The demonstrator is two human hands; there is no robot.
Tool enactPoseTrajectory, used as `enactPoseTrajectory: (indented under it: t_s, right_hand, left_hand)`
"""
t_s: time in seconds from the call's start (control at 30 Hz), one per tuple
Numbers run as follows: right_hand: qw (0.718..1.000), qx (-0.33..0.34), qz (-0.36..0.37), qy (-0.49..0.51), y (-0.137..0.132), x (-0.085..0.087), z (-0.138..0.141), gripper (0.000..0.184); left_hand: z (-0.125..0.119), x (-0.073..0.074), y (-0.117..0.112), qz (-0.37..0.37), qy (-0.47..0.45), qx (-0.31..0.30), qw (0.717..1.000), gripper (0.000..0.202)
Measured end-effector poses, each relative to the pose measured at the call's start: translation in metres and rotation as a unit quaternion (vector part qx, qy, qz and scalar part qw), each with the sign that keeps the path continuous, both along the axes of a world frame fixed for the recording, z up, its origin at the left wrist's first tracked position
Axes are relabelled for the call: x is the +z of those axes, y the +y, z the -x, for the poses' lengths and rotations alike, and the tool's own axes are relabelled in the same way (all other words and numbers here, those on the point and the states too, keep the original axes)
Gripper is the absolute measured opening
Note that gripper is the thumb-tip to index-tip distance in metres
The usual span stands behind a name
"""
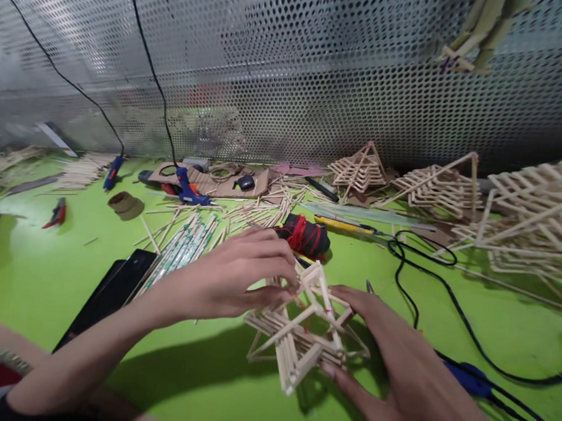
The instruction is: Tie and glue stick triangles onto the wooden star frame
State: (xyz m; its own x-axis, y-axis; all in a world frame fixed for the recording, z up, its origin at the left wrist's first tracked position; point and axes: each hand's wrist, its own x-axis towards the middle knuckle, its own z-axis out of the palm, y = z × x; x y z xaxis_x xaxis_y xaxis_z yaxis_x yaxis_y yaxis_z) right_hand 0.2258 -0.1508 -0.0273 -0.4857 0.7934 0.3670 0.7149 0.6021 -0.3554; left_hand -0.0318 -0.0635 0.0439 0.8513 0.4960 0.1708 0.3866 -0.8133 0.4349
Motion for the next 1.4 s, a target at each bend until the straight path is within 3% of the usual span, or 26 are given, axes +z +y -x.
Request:
enactPoseTrajectory:
  t_s: [0.3,0.57,0.87,1.03,1.2,1.27,1.4]
  right_hand:
    - [1.000,-0.005,-0.017,-0.005,0.002,-0.008,-0.001,0.054]
    - [1.000,-0.012,0.009,0.005,0.000,-0.022,0.001,0.054]
    - [0.999,-0.042,-0.003,0.015,-0.012,-0.036,0.010,0.058]
    - [0.998,-0.031,-0.050,0.023,-0.005,-0.012,0.017,0.062]
    - [0.989,-0.020,-0.063,0.132,0.012,0.020,0.030,0.025]
    - [0.981,0.010,-0.067,0.179,0.017,0.025,0.036,0.016]
    - [0.971,0.050,-0.036,0.233,0.022,0.022,0.044,0.016]
  left_hand:
    - [-0.007,-0.001,0.004,0.023,0.061,-0.020,0.998,0.012]
    - [-0.009,0.002,0.006,0.116,-0.081,0.017,0.990,0.007]
    - [-0.017,0.001,-0.013,0.132,-0.079,0.078,0.985,0.007]
    - [-0.018,-0.001,-0.015,0.130,-0.086,0.081,0.984,0.014]
    - [-0.018,-0.002,-0.016,0.116,-0.094,0.099,0.984,0.020]
    - [-0.018,-0.002,-0.017,0.115,-0.097,0.102,0.983,0.022]
    - [-0.020,-0.001,-0.019,0.102,-0.096,0.106,0.984,0.022]
